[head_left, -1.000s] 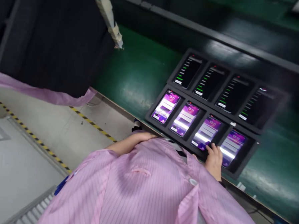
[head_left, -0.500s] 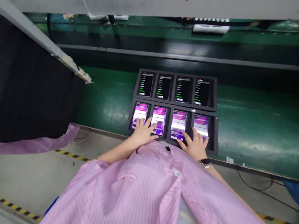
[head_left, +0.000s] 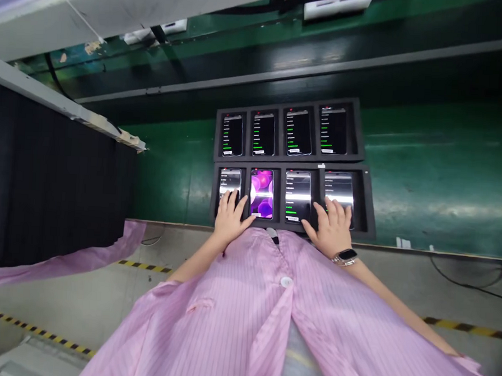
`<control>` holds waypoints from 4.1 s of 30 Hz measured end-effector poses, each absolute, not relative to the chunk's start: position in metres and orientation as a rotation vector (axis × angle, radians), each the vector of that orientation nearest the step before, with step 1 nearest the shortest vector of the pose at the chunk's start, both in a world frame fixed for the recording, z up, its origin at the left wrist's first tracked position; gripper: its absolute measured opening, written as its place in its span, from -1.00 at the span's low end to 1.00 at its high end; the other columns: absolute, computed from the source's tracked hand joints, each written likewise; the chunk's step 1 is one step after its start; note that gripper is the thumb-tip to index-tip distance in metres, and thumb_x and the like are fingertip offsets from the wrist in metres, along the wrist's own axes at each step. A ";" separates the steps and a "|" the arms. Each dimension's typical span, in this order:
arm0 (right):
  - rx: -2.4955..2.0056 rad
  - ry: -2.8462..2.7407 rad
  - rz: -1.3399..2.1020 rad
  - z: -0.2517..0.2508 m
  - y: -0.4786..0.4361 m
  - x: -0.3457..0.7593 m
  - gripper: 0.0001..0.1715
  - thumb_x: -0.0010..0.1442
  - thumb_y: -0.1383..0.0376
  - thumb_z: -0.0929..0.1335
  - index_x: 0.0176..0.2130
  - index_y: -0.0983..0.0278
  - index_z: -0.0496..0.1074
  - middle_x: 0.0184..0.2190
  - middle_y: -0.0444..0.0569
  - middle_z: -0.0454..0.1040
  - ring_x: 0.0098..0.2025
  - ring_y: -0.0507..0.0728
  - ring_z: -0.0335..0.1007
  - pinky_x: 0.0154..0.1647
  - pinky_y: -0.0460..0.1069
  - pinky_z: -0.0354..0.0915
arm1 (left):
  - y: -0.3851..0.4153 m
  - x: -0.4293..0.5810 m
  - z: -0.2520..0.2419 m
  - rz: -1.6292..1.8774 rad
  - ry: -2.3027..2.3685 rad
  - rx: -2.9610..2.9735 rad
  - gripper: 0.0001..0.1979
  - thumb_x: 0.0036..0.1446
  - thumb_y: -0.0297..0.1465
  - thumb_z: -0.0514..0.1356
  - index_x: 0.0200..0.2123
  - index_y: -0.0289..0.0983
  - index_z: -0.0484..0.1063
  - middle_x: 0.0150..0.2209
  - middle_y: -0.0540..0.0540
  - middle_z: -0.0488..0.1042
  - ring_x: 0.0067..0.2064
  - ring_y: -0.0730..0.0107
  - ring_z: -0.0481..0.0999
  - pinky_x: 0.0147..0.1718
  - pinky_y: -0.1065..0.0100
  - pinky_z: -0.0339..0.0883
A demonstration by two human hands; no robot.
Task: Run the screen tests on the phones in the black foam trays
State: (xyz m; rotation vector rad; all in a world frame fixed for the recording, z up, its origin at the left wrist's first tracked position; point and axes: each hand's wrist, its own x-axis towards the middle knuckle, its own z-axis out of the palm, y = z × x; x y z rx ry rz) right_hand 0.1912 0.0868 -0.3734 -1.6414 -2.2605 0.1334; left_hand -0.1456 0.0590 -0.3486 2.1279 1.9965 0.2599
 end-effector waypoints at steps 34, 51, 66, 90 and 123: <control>-1.569 -2.522 0.584 -0.265 0.085 0.220 -0.30 0.42 -0.21 0.17 -0.06 0.15 0.66 -0.02 0.12 0.62 0.04 0.41 0.51 0.13 0.34 0.34 | 0.049 -0.153 -0.195 -0.173 1.445 1.995 -0.47 0.45 0.03 0.07 0.22 -0.14 0.56 0.17 -0.15 0.59 0.17 -0.01 0.57 0.20 0.05 0.39; -1.844 -2.401 0.373 -0.358 0.112 0.182 -0.28 0.40 -0.20 0.25 0.27 0.14 0.52 0.49 0.25 0.08 0.41 0.68 0.04 0.34 0.64 -0.06 | 0.090 -0.122 -0.313 -0.106 1.907 2.092 -0.36 0.36 0.04 0.23 0.41 -0.03 0.35 0.54 -0.22 0.03 0.46 -0.41 0.11 0.42 -0.55 -0.26; -1.397 -2.441 0.449 -0.371 0.087 0.187 -0.22 0.42 -0.04 0.29 0.43 0.30 0.27 0.50 0.31 0.09 0.52 0.54 -0.10 0.45 0.53 -0.05 | 0.048 -0.110 -0.342 0.069 2.069 2.071 -0.41 0.43 -0.06 0.13 0.41 -0.16 0.34 0.49 -0.23 0.19 0.52 -0.12 0.07 0.53 -0.26 -0.25; -1.318 -2.488 0.042 -0.383 0.073 0.182 -0.25 0.42 -0.11 0.31 0.35 0.28 0.41 0.40 0.29 0.29 0.45 0.47 0.13 0.46 0.42 0.01 | 0.051 -0.136 -0.392 0.372 1.862 2.541 -0.35 0.29 0.17 0.24 0.28 -0.06 0.51 0.34 -0.24 0.42 0.40 -0.25 0.31 0.44 -0.41 -0.03; -0.952 -2.666 0.028 -0.390 0.097 0.200 -0.53 0.47 0.13 0.30 0.24 0.21 0.52 0.21 0.11 0.53 0.27 0.33 0.32 0.45 0.35 0.03 | 0.053 -0.112 -0.365 0.093 1.528 2.755 -0.52 0.47 -0.06 0.17 0.31 -0.12 0.45 0.35 -0.10 0.44 0.37 0.11 0.42 0.45 -0.11 0.16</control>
